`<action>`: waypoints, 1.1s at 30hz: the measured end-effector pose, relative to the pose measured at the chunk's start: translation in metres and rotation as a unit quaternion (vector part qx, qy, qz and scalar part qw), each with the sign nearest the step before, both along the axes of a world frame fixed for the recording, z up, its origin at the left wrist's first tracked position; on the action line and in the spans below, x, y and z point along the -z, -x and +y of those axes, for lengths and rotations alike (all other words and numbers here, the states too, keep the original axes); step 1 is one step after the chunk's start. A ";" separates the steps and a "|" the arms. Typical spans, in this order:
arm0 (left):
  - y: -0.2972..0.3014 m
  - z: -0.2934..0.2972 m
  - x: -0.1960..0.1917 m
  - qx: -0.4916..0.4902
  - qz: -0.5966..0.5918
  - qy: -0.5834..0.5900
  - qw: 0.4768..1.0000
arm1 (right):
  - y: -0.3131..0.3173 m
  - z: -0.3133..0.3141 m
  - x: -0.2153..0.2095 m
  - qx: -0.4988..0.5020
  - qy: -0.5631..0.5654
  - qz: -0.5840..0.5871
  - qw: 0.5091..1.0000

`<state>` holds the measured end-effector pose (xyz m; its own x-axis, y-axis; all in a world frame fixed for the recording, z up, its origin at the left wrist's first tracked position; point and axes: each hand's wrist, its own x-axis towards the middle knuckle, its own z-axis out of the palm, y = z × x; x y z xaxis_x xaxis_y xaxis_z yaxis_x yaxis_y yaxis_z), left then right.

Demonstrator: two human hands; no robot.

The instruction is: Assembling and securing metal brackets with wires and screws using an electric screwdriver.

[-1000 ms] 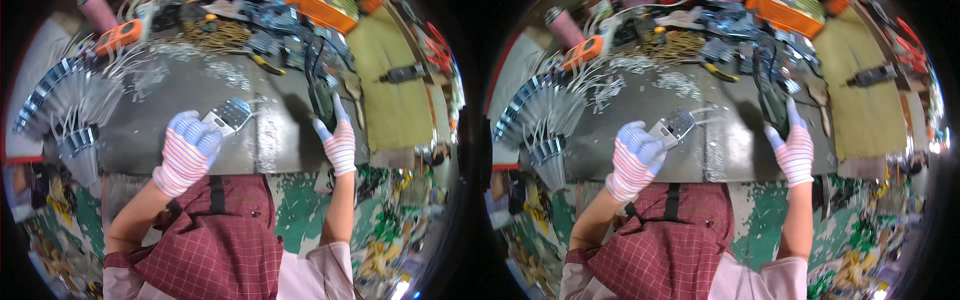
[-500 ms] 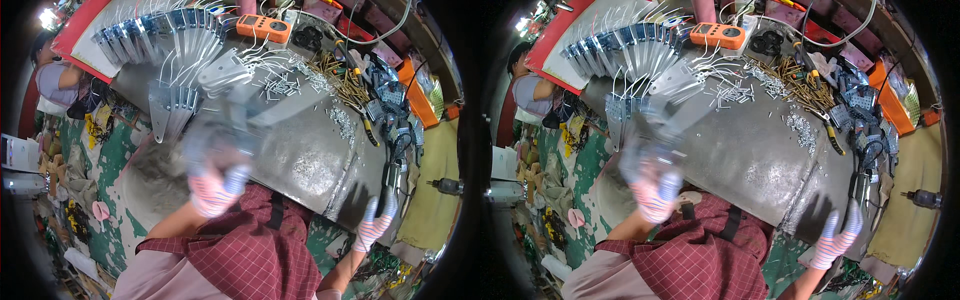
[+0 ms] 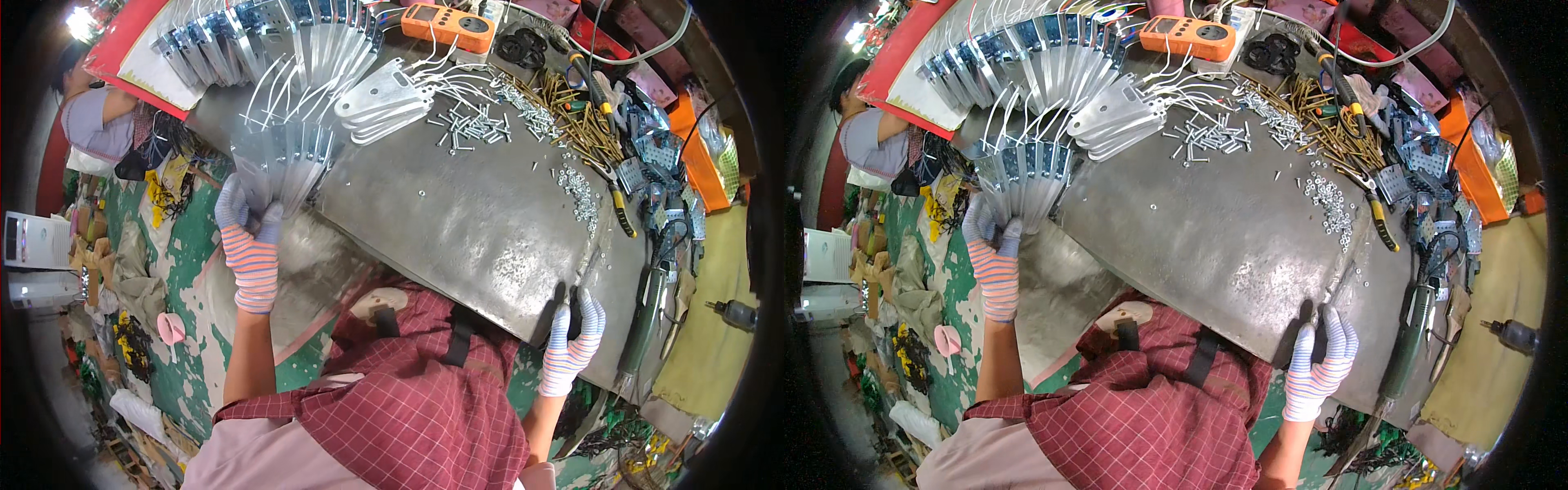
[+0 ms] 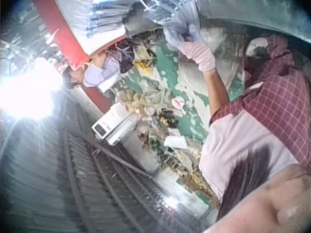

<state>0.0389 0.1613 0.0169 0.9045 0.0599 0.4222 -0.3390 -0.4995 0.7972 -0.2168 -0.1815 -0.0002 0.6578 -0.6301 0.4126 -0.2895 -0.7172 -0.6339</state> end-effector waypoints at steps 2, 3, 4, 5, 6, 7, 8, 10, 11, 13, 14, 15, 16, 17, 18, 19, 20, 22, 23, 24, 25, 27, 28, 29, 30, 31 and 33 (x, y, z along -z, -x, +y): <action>0.007 0.004 -0.002 0.002 0.043 0.007 0.999 | -0.001 0.001 0.000 0.002 0.021 0.011 1.000; 0.011 0.001 -0.004 0.003 0.044 0.005 0.999 | -0.002 0.001 0.001 0.004 0.045 0.022 0.999; 0.015 -0.006 -0.010 -0.036 -0.039 -0.094 0.994 | -0.003 0.001 0.000 0.006 0.043 0.022 0.999; 0.019 -0.015 -0.016 -0.074 -0.121 -0.190 0.971 | -0.005 0.003 -0.003 0.008 0.065 0.030 0.997; 0.020 -0.029 -0.024 -0.071 -0.120 -0.188 0.972 | -0.006 0.004 -0.006 0.010 0.090 0.039 0.995; 0.018 -0.047 -0.035 0.003 -0.198 -0.147 0.969 | -0.007 0.003 -0.005 0.010 0.090 0.039 0.995; 0.016 -0.066 -0.045 0.074 -0.274 -0.105 0.953 | -0.009 0.001 -0.003 0.007 0.105 0.044 0.994; -0.001 -0.111 -0.065 0.164 -0.307 -0.172 0.922 | -0.011 -0.005 0.000 0.006 0.109 0.047 0.993; -0.013 -0.132 -0.073 0.138 -0.307 -0.247 0.909 | -0.009 -0.007 -0.001 0.004 0.107 0.047 0.993; -0.036 -0.171 -0.075 0.125 -0.107 -0.302 0.939 | 0.005 -0.001 -0.017 0.033 0.114 0.049 0.992; -0.054 -0.179 -0.072 0.088 -0.187 -0.384 0.900 | 0.006 -0.003 -0.016 0.037 0.105 0.045 0.993; -0.067 -0.180 -0.074 0.111 -0.050 -0.452 0.883 | 0.004 -0.004 -0.016 0.033 0.107 0.036 0.993; -0.076 -0.174 -0.073 0.155 -0.029 -0.426 0.891 | -0.005 -0.003 -0.025 0.015 0.108 0.048 0.993; -0.088 -0.173 -0.066 0.146 0.035 -0.452 0.879 | -0.009 -0.003 -0.025 0.017 0.138 0.035 0.990; -0.094 -0.166 -0.058 0.121 -0.012 -0.455 0.882 | -0.012 -0.006 -0.027 -0.006 0.108 0.042 0.993; -0.091 -0.161 -0.058 0.121 -0.042 -0.432 0.893 | -0.014 -0.007 -0.028 -0.013 0.086 0.037 0.996; -0.084 -0.160 -0.065 0.123 -0.025 -0.396 0.910 | -0.014 -0.006 -0.028 -0.008 0.100 0.027 0.995; -0.052 -0.177 -0.067 0.167 -0.075 -0.252 0.950 | -0.013 -0.008 -0.025 -0.003 0.084 0.021 0.996; -0.036 -0.184 -0.060 0.212 -0.100 -0.151 0.960 | -0.011 -0.008 -0.026 0.000 0.075 0.021 0.997; -0.008 -0.199 -0.058 0.321 -0.007 0.013 0.947 | -0.008 -0.014 -0.026 0.009 0.082 0.025 0.996; 0.018 -0.211 -0.059 0.410 0.087 0.171 0.892 | -0.008 -0.023 -0.028 -0.019 -0.002 0.034 0.999; 0.036 -0.217 -0.040 0.458 0.211 0.194 0.841 | -0.015 -0.047 -0.039 -0.034 -0.090 0.007 0.995; 0.048 -0.222 -0.029 0.477 0.302 0.233 0.792 | -0.021 -0.063 -0.039 0.021 -0.114 -0.016 0.993; 0.057 -0.222 -0.017 0.487 0.389 0.267 0.736 | -0.031 -0.085 -0.044 0.057 -0.018 -0.026 0.998; 0.060 -0.222 0.002 0.487 0.388 0.268 0.735 | -0.046 -0.106 -0.055 0.069 -0.027 -0.096 0.993; 0.063 -0.221 0.023 0.458 0.370 0.281 0.758 | -0.056 -0.132 -0.058 0.104 0.034 -0.082 0.991; 0.064 -0.212 0.031 0.418 0.351 0.292 0.786 | -0.081 -0.167 -0.069 0.180 0.135 0.115 0.968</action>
<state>-0.0254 -0.0511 -0.0141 0.7293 -0.6799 -0.0764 0.2702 0.1837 0.9451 -0.1355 -0.3487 0.0690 0.5103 -0.7244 0.4636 -0.6620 -0.6749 -0.3259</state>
